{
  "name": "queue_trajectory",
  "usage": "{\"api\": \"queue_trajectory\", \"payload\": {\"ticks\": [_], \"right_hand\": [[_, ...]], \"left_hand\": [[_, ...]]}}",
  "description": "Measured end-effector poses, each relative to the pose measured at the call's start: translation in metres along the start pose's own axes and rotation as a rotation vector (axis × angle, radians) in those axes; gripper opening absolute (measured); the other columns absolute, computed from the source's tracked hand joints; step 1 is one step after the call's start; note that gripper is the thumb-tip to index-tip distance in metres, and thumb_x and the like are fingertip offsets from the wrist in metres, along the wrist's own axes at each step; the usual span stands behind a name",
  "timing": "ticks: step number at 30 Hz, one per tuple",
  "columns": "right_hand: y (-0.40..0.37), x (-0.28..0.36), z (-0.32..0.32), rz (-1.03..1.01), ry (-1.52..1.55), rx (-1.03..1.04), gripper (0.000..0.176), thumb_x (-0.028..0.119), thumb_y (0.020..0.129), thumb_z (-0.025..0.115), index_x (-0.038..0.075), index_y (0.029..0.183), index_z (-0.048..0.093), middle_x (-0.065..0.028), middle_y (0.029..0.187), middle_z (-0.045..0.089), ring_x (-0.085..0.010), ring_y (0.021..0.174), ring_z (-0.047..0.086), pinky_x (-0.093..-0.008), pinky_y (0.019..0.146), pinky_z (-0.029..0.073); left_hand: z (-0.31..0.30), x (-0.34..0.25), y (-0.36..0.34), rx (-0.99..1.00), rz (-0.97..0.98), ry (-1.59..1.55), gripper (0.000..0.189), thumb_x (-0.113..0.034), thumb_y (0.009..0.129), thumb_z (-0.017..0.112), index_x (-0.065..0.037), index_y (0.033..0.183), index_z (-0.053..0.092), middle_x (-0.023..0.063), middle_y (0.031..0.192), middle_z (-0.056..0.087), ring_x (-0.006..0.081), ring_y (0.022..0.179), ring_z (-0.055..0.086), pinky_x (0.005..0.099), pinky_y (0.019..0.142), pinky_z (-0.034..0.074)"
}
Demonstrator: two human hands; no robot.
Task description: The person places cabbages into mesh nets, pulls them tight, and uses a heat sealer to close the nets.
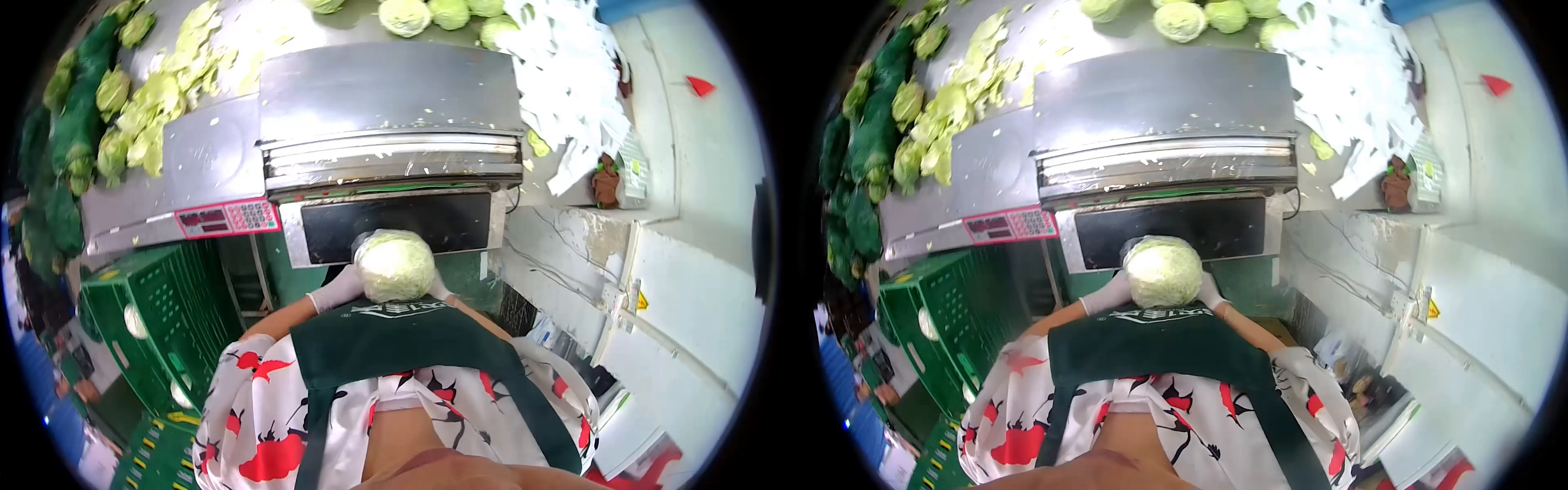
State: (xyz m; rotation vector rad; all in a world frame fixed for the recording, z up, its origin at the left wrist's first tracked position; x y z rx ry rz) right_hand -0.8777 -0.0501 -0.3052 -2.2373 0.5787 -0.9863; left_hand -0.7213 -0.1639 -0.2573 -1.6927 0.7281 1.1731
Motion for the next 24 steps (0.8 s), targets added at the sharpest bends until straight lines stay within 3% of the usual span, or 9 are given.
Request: {"api": "queue_trajectory", "payload": {"ticks": [6,11,12,13,14,17,19,23,24], "right_hand": [[-0.023,0.123,-0.049,-0.205,0.852,0.304,0.022,0.023,0.091,0.061,0.005,0.102,0.066,-0.0143,0.098,0.068,-0.0246,0.095,0.064,-0.0355,0.078,0.052],[-0.03,0.227,-0.15,-0.448,1.557,0.54,0.022,0.023,0.095,0.059,0.004,0.103,0.066,-0.0108,0.097,0.068,-0.0142,0.096,0.064,-0.0292,0.079,0.051],[-0.028,0.233,-0.164,-0.481,1.52,0.506,0.022,0.023,0.096,0.059,0.004,0.104,0.066,-0.0102,0.097,0.068,-0.0122,0.097,0.063,-0.0279,0.079,0.05],[-0.027,0.233,-0.18,-0.508,1.388,0.42,0.022,0.023,0.097,0.058,0.004,0.104,0.066,-0.0095,0.097,0.068,-0.0101,0.097,0.063,-0.0266,0.079,0.05],[-0.023,0.224,-0.212,-0.567,0.627,0.08,0.019,0.021,0.094,0.06,0.003,0.099,0.065,-0.0112,0.094,0.067,-0.0157,0.091,0.064,-0.0312,0.077,0.05],[-0.077,0.191,-0.326,-0.608,0.359,-0.968,0.017,0.015,0.088,0.061,0.0,0.096,0.062,-0.0166,0.091,0.063,-0.0314,0.089,0.061,-0.0392,0.081,0.047],[-0.069,0.12,-0.39,-0.375,0.247,-1.336,0.028,0.018,0.087,0.063,-0.004,0.104,0.061,-0.019,0.099,0.063,-0.0314,0.094,0.06,-0.0395,0.085,0.046],[0.048,-0.057,-0.457,0.174,0.149,-1.412,0.062,0.042,0.079,0.07,-0.013,0.107,0.061,-0.0274,0.104,0.066,-0.0375,0.099,0.063,-0.0426,0.088,0.046],[0.096,-0.101,-0.46,0.249,0.133,-1.192,0.059,0.042,0.078,0.07,-0.011,0.103,0.064,-0.0281,0.101,0.066,-0.0393,0.097,0.063,-0.0434,0.087,0.046]], "left_hand": [[-0.053,-0.122,-0.004,-0.068,0.437,0.597,0.022,-0.025,0.084,0.062,-0.008,0.096,0.067,0.0107,0.077,0.067,0.028,0.062,0.066,0.0393,0.054,0.05],[-0.133,-0.216,0.044,-0.301,0.34,-0.744,0.019,-0.022,0.099,0.053,-0.007,0.106,0.063,-0.0014,0.066,0.057,0.0078,0.048,0.045,0.0226,0.047,0.035],[-0.137,-0.221,0.055,-0.412,0.237,-0.645,0.023,-0.023,0.101,0.05,-0.005,0.107,0.062,-0.0016,0.063,0.047,0.0077,0.05,0.041,0.0223,0.047,0.033],[-0.139,-0.224,0.062,-0.524,0.134,-0.543,0.027,-0.025,0.103,0.047,-0.002,0.108,0.06,-0.0018,0.06,0.036,0.0076,0.052,0.037,0.022,0.047,0.031],[-0.13,-0.232,0.072,-0.405,0.181,-0.284,0.03,-0.029,0.102,0.049,-0.003,0.11,0.061,0.0056,0.08,0.056,0.0104,0.069,0.056,0.0246,0.059,0.045],[-0.051,-0.197,0.056,0.202,-0.541,-1.407,0.051,-0.041,0.098,0.051,0.0,0.128,0.054,0.0148,0.137,0.053,0.031,0.113,0.061,0.0401,0.098,0.048],[-0.046,-0.194,0.056,0.3,-0.358,-1.597,0.054,-0.042,0.1,0.046,0.001,0.132,0.051,0.0165,0.134,0.055,0.0328,0.112,0.061,0.0416,0.097,0.049],[-0.106,-0.172,0.019,0.149,0.115,-1.721,0.061,-0.048,0.097,0.048,-0.002,0.136,0.048,0.0166,0.135,0.054,0.0301,0.115,0.06,0.046,0.097,0.05],[-0.145,-0.127,-0.014,-0.307,0.232,-1.3,0.062,-0.051,0.097,0.045,-0.002,0.137,0.047,0.0165,0.135,0.054,0.0304,0.115,0.06,0.046,0.097,0.051]]}}
Point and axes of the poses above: each hand's wrist, its own y-axis towards the middle knuckle, its own z-axis out of the palm, x = y × z, the point moved 9 cm from there along y, towards the middle knuckle
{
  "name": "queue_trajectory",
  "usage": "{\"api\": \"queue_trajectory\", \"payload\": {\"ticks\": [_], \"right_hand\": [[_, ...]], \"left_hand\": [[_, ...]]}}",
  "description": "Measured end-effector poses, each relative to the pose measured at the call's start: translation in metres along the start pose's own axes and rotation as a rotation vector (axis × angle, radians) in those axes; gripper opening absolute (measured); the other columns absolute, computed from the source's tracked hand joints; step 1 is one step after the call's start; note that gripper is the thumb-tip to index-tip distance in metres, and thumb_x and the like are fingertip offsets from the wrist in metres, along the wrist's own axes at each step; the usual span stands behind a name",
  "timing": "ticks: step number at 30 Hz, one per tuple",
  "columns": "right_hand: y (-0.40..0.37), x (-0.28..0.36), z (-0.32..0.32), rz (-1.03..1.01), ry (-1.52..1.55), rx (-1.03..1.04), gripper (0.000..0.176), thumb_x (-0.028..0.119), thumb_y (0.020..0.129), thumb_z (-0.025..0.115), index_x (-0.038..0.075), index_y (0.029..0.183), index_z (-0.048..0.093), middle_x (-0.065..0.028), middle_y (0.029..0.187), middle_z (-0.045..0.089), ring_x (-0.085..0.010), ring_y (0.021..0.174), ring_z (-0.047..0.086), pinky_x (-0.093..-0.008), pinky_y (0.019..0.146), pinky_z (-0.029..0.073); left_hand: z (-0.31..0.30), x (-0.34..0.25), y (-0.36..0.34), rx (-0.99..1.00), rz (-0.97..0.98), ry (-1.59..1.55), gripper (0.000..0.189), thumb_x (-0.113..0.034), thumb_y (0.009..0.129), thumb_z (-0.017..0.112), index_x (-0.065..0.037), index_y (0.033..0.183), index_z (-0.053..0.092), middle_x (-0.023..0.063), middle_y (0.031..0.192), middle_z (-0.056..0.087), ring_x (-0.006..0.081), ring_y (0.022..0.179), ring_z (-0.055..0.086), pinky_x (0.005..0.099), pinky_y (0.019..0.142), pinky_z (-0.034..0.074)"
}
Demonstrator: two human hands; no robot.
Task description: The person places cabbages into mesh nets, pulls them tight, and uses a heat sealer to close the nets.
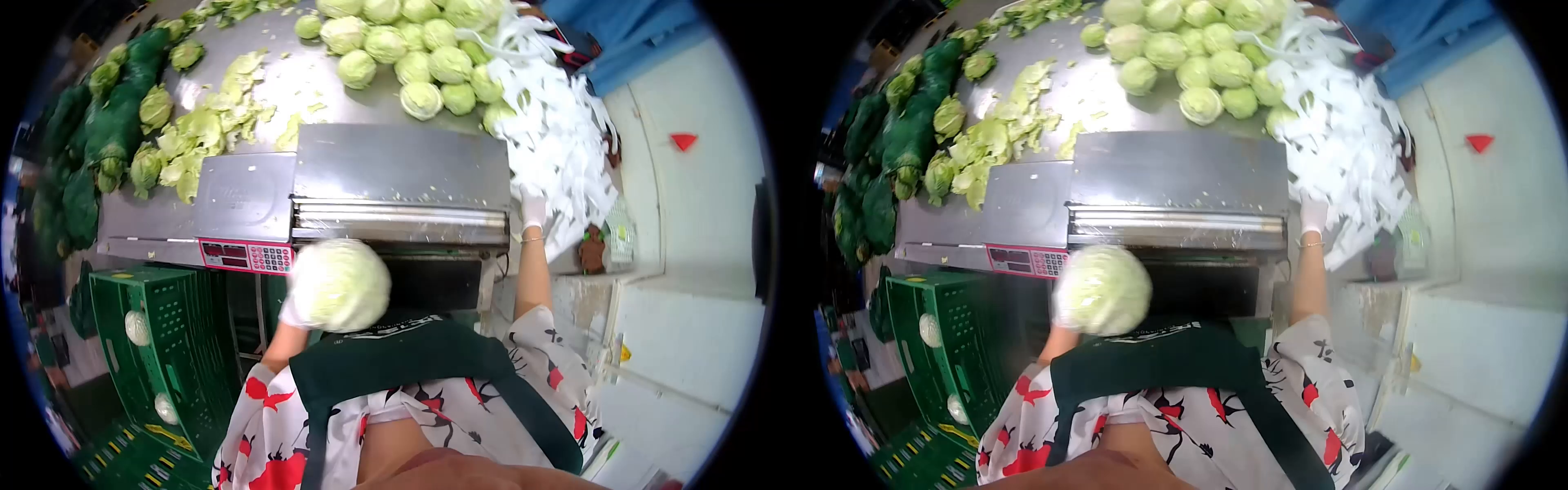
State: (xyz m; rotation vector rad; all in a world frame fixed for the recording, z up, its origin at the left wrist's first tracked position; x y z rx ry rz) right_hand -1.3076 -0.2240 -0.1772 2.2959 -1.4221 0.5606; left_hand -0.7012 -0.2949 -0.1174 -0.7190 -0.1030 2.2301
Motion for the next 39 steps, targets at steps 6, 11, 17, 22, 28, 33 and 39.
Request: {"api": "queue_trajectory", "payload": {"ticks": [6,11,17,22,28,33,39], "right_hand": [[-0.002,0.056,-0.021,-0.138,-0.059,-0.044,0.039,0.037,0.088,0.059,-0.002,0.092,0.066,-0.0275,0.092,0.066,-0.0457,0.088,0.06,-0.0475,0.08,0.046],[-0.008,0.087,-0.084,-0.401,0.112,-0.365,0.031,0.024,0.096,0.054,-0.005,0.103,0.064,-0.025,0.105,0.065,-0.0371,0.099,0.06,-0.0412,0.088,0.046],[-0.013,0.137,-0.174,-0.191,0.385,-0.544,0.036,0.018,0.097,0.056,-0.007,0.123,0.055,-0.0189,0.117,0.061,-0.0244,0.103,0.059,-0.0338,0.091,0.046],[-0.006,0.172,-0.199,-0.199,0.842,-0.607,0.037,0.018,0.095,0.057,-0.005,0.124,0.055,-0.0141,0.117,0.061,-0.0228,0.106,0.058,-0.0333,0.091,0.046],[0.022,0.18,-0.144,-0.121,1.187,-0.107,0.024,0.013,0.097,0.054,-0.003,0.115,0.055,-0.0054,0.097,0.057,-0.0125,0.083,0.053,-0.0264,0.073,0.045],[-0.007,0.201,-0.082,0.31,1.354,0.307,0.02,0.017,0.097,0.057,0.003,0.11,0.055,0.0,0.084,0.05,-0.0036,0.06,0.037,-0.018,0.049,0.029],[-0.006,0.183,-0.052,0.188,0.977,0.333,0.021,0.018,0.098,0.055,0.004,0.113,0.053,0.0034,0.08,0.045,-0.0032,0.059,0.033,-0.0192,0.05,0.026]], "left_hand": [[-0.103,-0.263,-0.21,-0.776,0.9,0.253,0.054,-0.039,0.099,0.041,-0.002,0.138,0.047,0.0171,0.138,0.051,0.0316,0.121,0.055,0.0501,0.102,0.047],[-0.105,-0.326,-0.39,-1.21,1.182,0.277,0.055,-0.042,0.099,0.04,-0.005,0.14,0.044,0.0151,0.14,0.049,0.0316,0.125,0.052,0.0515,0.105,0.043],[-0.167,-0.378,-0.446,-2.022,0.734,1.157,0.065,-0.044,0.093,0.058,0.0,0.139,0.047,0.0197,0.144,0.047,0.0305,0.128,0.049,0.0397,0.109,0.036],[-0.13,-0.41,-0.148,-1.16,0.876,1.248,0.052,-0.025,0.094,0.06,0.003,0.136,0.049,0.0169,0.135,0.054,0.0239,0.122,0.052,0.0325,0.104,0.038],[-0.046,-0.309,0.233,-0.43,0.546,1.325,0.047,-0.016,0.092,0.063,-0.002,0.136,0.052,0.012,0.121,0.065,0.0176,0.111,0.06,0.0286,0.096,0.045],[0.106,-0.225,0.4,0.049,0.899,1.992,0.076,-0.026,0.075,0.075,-0.002,0.139,0.043,0.0241,0.131,0.052,0.0383,0.123,0.049,0.043,0.106,0.039],[0.162,-0.163,0.531,0.15,0.859,2.704,0.115,-0.034,0.061,0.088,-0.007,0.151,0.022,0.0243,0.15,0.032,0.0423,0.139,0.032,0.0534,0.111,0.03]]}}
Point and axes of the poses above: each hand's wrist, its own y-axis towards the middle knuckle, its own z-axis out of the palm, x = y × z, the point moved 9 cm from there along y, towards the middle knuckle
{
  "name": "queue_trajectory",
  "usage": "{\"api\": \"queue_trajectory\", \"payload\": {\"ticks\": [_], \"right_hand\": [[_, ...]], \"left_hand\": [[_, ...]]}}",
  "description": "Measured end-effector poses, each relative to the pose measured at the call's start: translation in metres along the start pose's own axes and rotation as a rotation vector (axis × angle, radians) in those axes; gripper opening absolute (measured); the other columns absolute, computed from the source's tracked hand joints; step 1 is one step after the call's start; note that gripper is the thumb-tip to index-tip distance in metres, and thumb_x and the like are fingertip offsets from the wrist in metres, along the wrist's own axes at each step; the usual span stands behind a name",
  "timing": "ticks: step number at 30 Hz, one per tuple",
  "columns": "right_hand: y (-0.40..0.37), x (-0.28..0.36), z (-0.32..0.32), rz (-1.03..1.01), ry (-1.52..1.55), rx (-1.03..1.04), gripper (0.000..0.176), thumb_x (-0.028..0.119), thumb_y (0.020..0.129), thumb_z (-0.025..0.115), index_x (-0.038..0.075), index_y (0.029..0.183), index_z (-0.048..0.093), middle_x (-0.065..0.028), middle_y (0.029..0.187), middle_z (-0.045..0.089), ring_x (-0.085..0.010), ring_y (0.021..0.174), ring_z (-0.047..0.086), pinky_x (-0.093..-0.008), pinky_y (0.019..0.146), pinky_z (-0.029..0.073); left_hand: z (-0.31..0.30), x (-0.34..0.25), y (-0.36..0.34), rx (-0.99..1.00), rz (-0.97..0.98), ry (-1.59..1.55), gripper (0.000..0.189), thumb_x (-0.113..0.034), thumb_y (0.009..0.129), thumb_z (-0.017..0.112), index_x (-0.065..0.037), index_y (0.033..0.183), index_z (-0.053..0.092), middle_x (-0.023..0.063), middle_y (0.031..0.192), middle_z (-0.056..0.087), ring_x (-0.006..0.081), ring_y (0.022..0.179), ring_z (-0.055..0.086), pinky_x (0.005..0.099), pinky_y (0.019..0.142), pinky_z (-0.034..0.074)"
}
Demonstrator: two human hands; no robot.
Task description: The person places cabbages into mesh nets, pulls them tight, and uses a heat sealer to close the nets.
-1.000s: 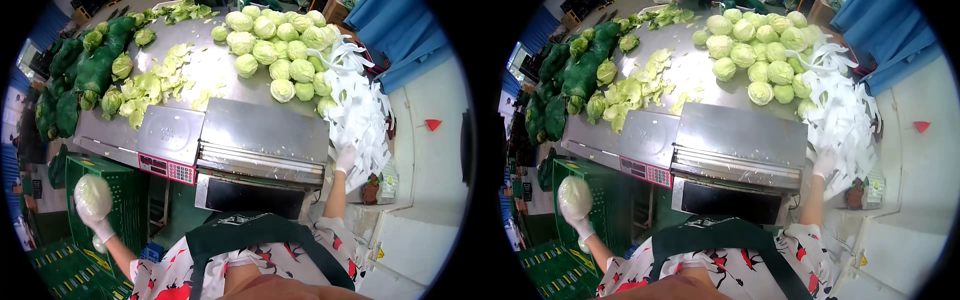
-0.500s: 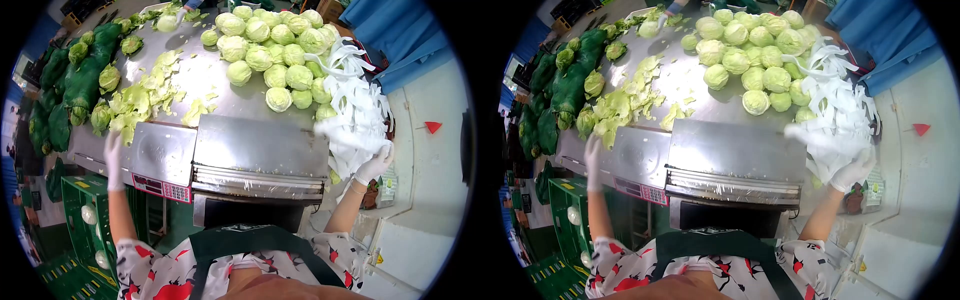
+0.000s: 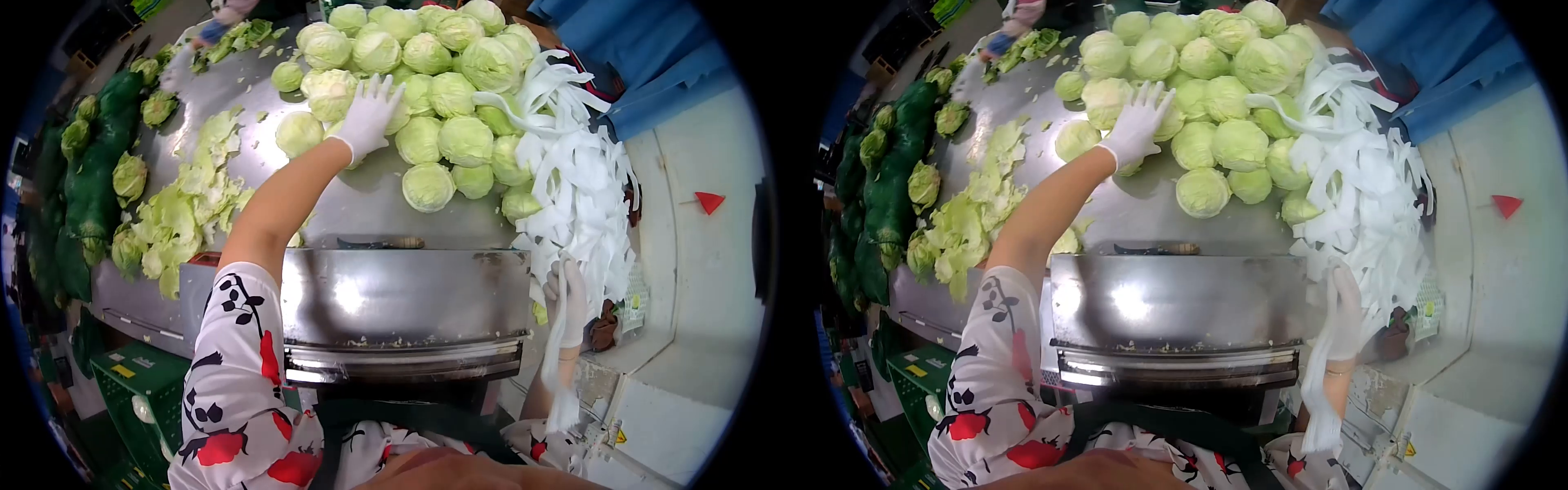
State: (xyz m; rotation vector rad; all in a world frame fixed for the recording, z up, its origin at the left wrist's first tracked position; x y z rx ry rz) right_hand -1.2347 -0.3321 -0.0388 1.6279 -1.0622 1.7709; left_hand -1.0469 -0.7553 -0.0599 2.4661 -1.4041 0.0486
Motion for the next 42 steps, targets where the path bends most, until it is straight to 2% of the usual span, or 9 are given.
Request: {"api": "queue_trajectory", "payload": {"ticks": [7,11,14,18,21,28,35,38,42], "right_hand": [[-0.002,-0.012,0.007,0.154,0.168,0.048,0.022,0.018,0.099,0.051,0.004,0.116,0.052,0.0036,0.079,0.044,-0.0031,0.058,0.032,-0.0189,0.05,0.026],[-0.002,-0.024,0.0,0.132,0.105,0.063,0.023,0.019,0.1,0.05,0.004,0.117,0.052,0.0031,0.08,0.044,-0.0029,0.057,0.032,-0.0185,0.049,0.026],[-0.012,-0.019,0.012,0.133,0.046,0.094,0.024,0.02,0.1,0.05,0.004,0.117,0.051,0.0029,0.08,0.045,-0.0028,0.057,0.032,-0.0188,0.048,0.026],[-0.043,-0.023,0.056,0.387,0.301,0.275,0.023,0.02,0.098,0.051,0.003,0.114,0.052,0.0026,0.079,0.046,-0.0026,0.058,0.035,-0.0187,0.048,0.028],[-0.077,-0.024,0.094,0.458,0.128,0.464,0.014,0.013,0.095,0.056,0.002,0.103,0.059,-0.0004,0.088,0.056,-0.0054,0.067,0.047,-0.02,0.059,0.038],[-0.168,0.017,0.127,-0.278,-0.094,0.451,0.012,-0.005,0.086,0.063,0.002,0.096,0.061,-0.0025,0.085,0.063,-0.0053,0.074,0.055,-0.0218,0.065,0.045],[-0.206,-0.001,0.095,-0.118,0.122,0.303,0.013,-0.004,0.09,0.059,0.001,0.102,0.06,-0.0001,0.093,0.061,-0.0034,0.074,0.049,-0.0185,0.067,0.042],[-0.218,0.008,0.083,-0.232,0.179,0.248,0.011,-0.002,0.091,0.059,0.001,0.101,0.06,-0.0019,0.094,0.062,-0.0089,0.081,0.054,-0.0242,0.079,0.044],[-0.235,0.031,0.079,-0.521,0.127,0.164,0.01,-0.001,0.089,0.061,0.003,0.098,0.06,-0.006,0.097,0.063,-0.0177,0.093,0.058,-0.0379,0.097,0.043]], "left_hand": [[0.066,0.01,0.03,0.367,-0.154,0.041,0.114,-0.033,0.057,0.089,-0.007,0.149,0.025,0.0216,0.145,0.039,0.0407,0.129,0.047,0.0527,0.094,0.048],[0.049,0.033,0.01,0.151,-0.254,-0.244,0.099,-0.035,0.059,0.085,-0.003,0.14,0.038,0.0202,0.135,0.05,0.0369,0.117,0.057,0.0409,0.091,0.051],[0.03,0.058,-0.024,-0.127,-0.432,-1.069,0.09,-0.038,0.065,0.083,-0.002,0.137,0.042,0.0201,0.134,0.052,0.034,0.119,0.057,0.0422,0.095,0.05],[-0.004,0.004,-0.1,0.101,-0.591,-2.398,0.068,-0.043,0.09,0.058,-0.003,0.142,0.04,0.0152,0.139,0.05,0.0297,0.128,0.05,0.0423,0.107,0.041],[-0.053,-0.029,-0.139,0.033,-0.456,-2.695,0.065,-0.047,0.095,0.046,-0.003,0.143,0.039,0.0142,0.141,0.05,0.0288,0.128,0.05,0.0418,0.11,0.038],[-0.06,-0.103,-0.225,0.277,-0.742,-2.459,0.06,-0.045,0.097,0.043,-0.004,0.142,0.041,0.0146,0.14,0.05,0.0274,0.127,0.051,0.0413,0.108,0.042],[-0.083,-0.132,-0.265,0.521,-0.572,-1.422,0.066,-0.049,0.081,0.071,-0.003,0.127,0.057,0.0184,0.13,0.056,0.0251,0.123,0.053,0.0384,0.101,0.043],[-0.161,-0.15,-0.254,0.199,-0.273,-0.776,0.066,-0.035,0.08,0.073,-0.002,0.133,0.05,0.0187,0.129,0.056,0.0296,0.119,0.054,0.0399,0.099,0.043],[-0.217,-0.159,-0.287,-0.387,-0.137,-0.814,0.079,-0.041,0.081,0.069,-0.002,0.143,0.038,0.0253,0.135,0.047,0.0391,0.13,0.043,0.0444,0.109,0.033]]}}
Point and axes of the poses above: each hand's wrist, its own y-axis towards the middle knuckle, its own z-axis out of the palm, x = y × z, the point moved 9 cm from there along y, towards the middle knuckle
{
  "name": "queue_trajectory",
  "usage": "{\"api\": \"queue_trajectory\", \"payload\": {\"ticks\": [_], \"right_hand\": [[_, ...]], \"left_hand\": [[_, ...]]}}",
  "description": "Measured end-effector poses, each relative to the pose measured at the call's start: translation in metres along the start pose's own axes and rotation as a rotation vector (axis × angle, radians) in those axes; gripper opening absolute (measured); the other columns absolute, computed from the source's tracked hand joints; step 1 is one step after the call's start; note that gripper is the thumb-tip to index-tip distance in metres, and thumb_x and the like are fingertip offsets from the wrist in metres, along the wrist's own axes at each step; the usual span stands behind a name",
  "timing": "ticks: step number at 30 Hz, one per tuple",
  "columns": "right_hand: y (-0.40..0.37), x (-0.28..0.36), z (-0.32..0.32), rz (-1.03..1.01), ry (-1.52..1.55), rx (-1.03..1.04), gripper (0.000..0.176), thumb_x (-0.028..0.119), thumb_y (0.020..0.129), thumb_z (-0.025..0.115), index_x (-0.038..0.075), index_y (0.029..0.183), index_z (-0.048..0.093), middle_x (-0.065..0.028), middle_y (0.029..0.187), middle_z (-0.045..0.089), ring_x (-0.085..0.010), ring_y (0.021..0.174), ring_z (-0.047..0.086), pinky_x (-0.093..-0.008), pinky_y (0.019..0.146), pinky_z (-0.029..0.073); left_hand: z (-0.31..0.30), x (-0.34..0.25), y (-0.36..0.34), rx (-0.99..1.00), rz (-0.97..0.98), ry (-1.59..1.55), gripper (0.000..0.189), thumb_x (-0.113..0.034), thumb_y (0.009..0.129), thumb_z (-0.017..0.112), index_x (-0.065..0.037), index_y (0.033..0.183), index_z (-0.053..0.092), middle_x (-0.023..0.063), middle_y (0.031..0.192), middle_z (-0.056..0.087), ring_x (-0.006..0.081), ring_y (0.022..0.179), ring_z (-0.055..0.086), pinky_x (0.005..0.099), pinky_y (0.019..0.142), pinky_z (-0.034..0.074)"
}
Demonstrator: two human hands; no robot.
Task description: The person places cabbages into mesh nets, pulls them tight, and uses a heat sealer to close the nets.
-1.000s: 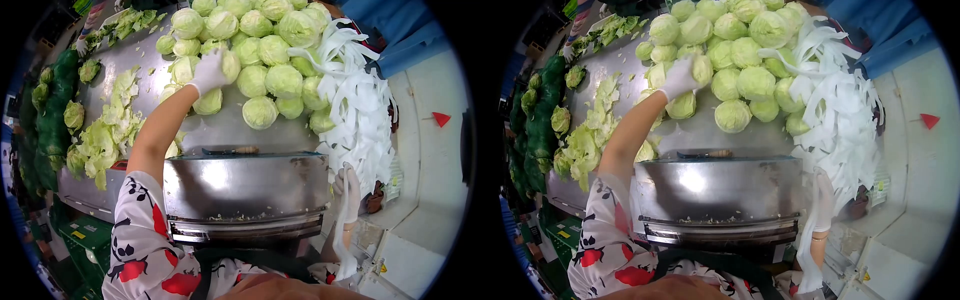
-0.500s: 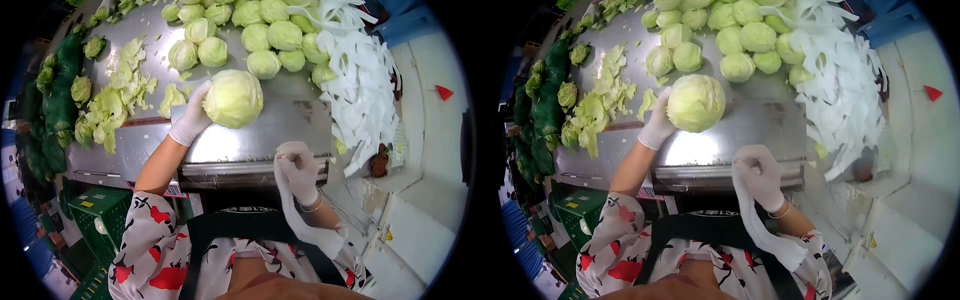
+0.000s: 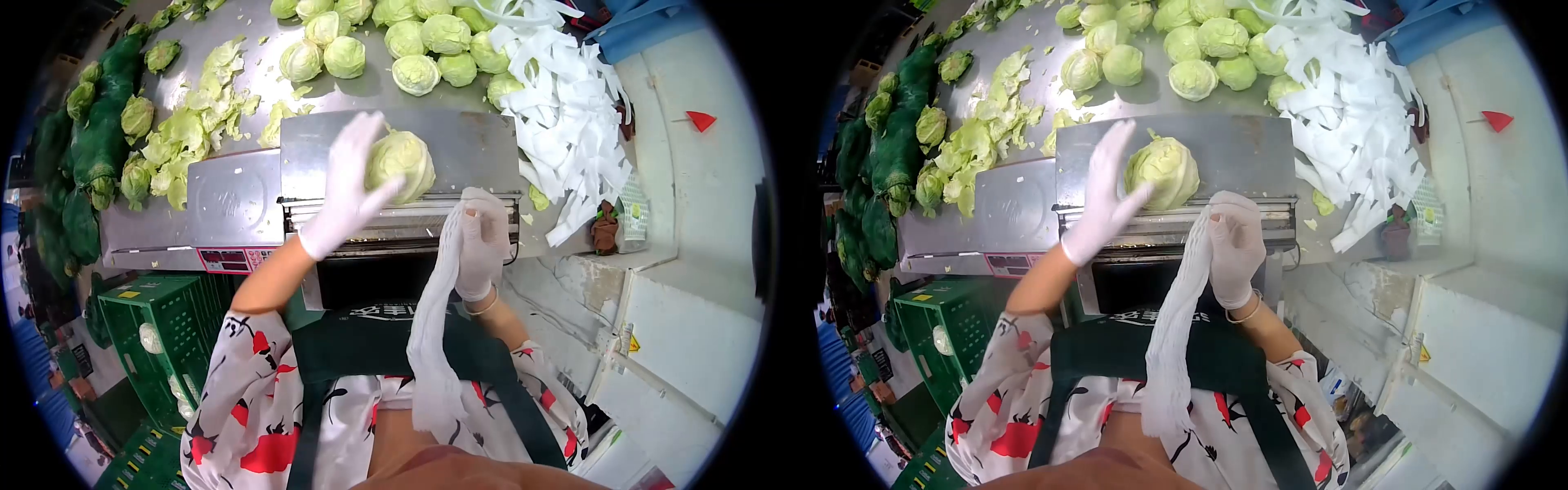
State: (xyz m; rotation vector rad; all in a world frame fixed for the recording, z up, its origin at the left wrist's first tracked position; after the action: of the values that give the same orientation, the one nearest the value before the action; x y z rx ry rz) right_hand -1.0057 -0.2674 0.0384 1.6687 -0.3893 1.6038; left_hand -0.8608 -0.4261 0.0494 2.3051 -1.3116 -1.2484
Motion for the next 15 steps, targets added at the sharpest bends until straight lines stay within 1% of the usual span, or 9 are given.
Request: {"api": "queue_trajectory", "payload": {"ticks": [1,2,5,8,10,11,12,14,15], "right_hand": [[-0.002,0.006,0.0,-0.067,-0.076,-0.008,0.011,0.0,0.088,0.062,0.004,0.098,0.06,-0.0071,0.099,0.063,-0.02,0.096,0.059,-0.0418,0.101,0.042],[-0.006,0.01,0.003,-0.13,-0.135,0.024,0.012,0.0,0.087,0.063,0.004,0.098,0.06,-0.0074,0.099,0.063,-0.0212,0.098,0.058,-0.0438,0.102,0.041],[-0.018,0.041,0.024,-0.421,-0.418,0.113,0.015,0.003,0.084,0.066,0.007,0.098,0.061,-0.0075,0.099,0.063,-0.026,0.103,0.058,-0.0492,0.107,0.035],[-0.027,0.048,0.026,-0.436,-0.5,0.06,0.014,0.005,0.085,0.067,0.008,0.098,0.061,-0.0067,0.099,0.064,-0.0267,0.104,0.058,-0.0504,0.11,0.03],[-0.03,0.019,0.013,-0.207,-0.274,0.069,0.013,0.005,0.086,0.065,0.007,0.098,0.061,-0.0079,0.104,0.064,-0.0274,0.108,0.058,-0.0514,0.112,0.026],[-0.033,0.006,0.007,-0.094,-0.166,0.063,0.013,0.005,0.087,0.065,0.007,0.099,0.061,-0.0083,0.105,0.064,-0.0277,0.108,0.057,-0.0515,0.112,0.026],[-0.035,-0.006,0.004,0.018,-0.056,0.057,0.013,0.005,0.087,0.064,0.007,0.099,0.061,-0.0087,0.106,0.064,-0.028,0.109,0.057,-0.0515,0.113,0.025],[-0.034,0.025,0.02,-0.177,-0.228,0.115,0.009,0.004,0.089,0.063,0.007,0.098,0.061,-0.0084,0.106,0.064,-0.0255,0.112,0.057,-0.0504,0.114,0.024],[-0.038,0.031,0.025,-0.213,-0.317,0.144,0.009,0.004,0.089,0.063,0.007,0.097,0.062,-0.0081,0.106,0.065,-0.0245,0.112,0.057,-0.0499,0.114,0.024]], "left_hand": [[-0.003,-0.027,-0.005,0.1,0.022,-0.15,0.074,-0.029,0.085,0.067,-0.002,0.146,0.035,0.0245,0.14,0.045,0.038,0.134,0.04,0.0446,0.112,0.031],[0.008,-0.04,-0.023,0.245,-0.141,-0.449,0.069,-0.02,0.085,0.069,-0.003,0.145,0.039,0.0215,0.145,0.042,0.0339,0.138,0.037,0.0435,0.114,0.028],[0.032,-0.065,-0.06,0.336,-0.293,-0.829,0.05,-0.01,0.086,0.07,-0.005,0.133,0.054,0.0168,0.142,0.048,0.0286,0.138,0.038,0.0413,0.115,0.028],[0.048,-0.055,-0.088,0.3,-0.519,-1.147,0.04,-0.007,0.087,0.069,-0.005,0.125,0.061,0.0142,0.138,0.053,0.0253,0.136,0.042,0.0397,0.114,0.03],[0.054,-0.049,-0.097,0.231,-0.7,-1.486,0.035,-0.004,0.088,0.067,-0.006,0.122,0.063,0.0125,0.137,0.054,0.0226,0.134,0.043,0.0387,0.113,0.032],[0.045,-0.051,-0.09,0.224,-0.559,-1.41,0.035,0.0,0.088,0.065,-0.004,0.123,0.062,0.0121,0.136,0.054,0.0204,0.13,0.047,0.0377,0.11,0.037],[0.044,-0.051,-0.091,0.156,-0.604,-1.413,0.034,0.001,0.089,0.064,-0.003,0.122,0.062,0.012,0.135,0.055,0.0205,0.128,0.048,0.0376,0.109,0.038],[0.036,-0.062,-0.082,0.014,-0.692,-1.413,0.032,0.004,0.089,0.062,-0.001,0.121,0.062,0.0118,0.133,0.056,0.0207,0.125,0.051,0.0375,0.107,0.041],[0.043,-0.064,-0.088,0.086,-0.688,-1.392,0.037,0.002,0.091,0.06,0.0,0.127,0.056,0.0132,0.133,0.057,0.0161,0.117,0.055,0.0325,0.104,0.043]]}}
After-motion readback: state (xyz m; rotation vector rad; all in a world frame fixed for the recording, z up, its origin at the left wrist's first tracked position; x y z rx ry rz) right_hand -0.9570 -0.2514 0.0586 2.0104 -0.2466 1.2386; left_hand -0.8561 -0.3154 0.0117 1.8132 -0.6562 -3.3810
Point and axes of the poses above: each hand's wrist, its own y-axis towards the middle knuckle, its own z-axis out of the palm, x = y × z, the point moved 9 cm from there along y, towards the middle knuckle
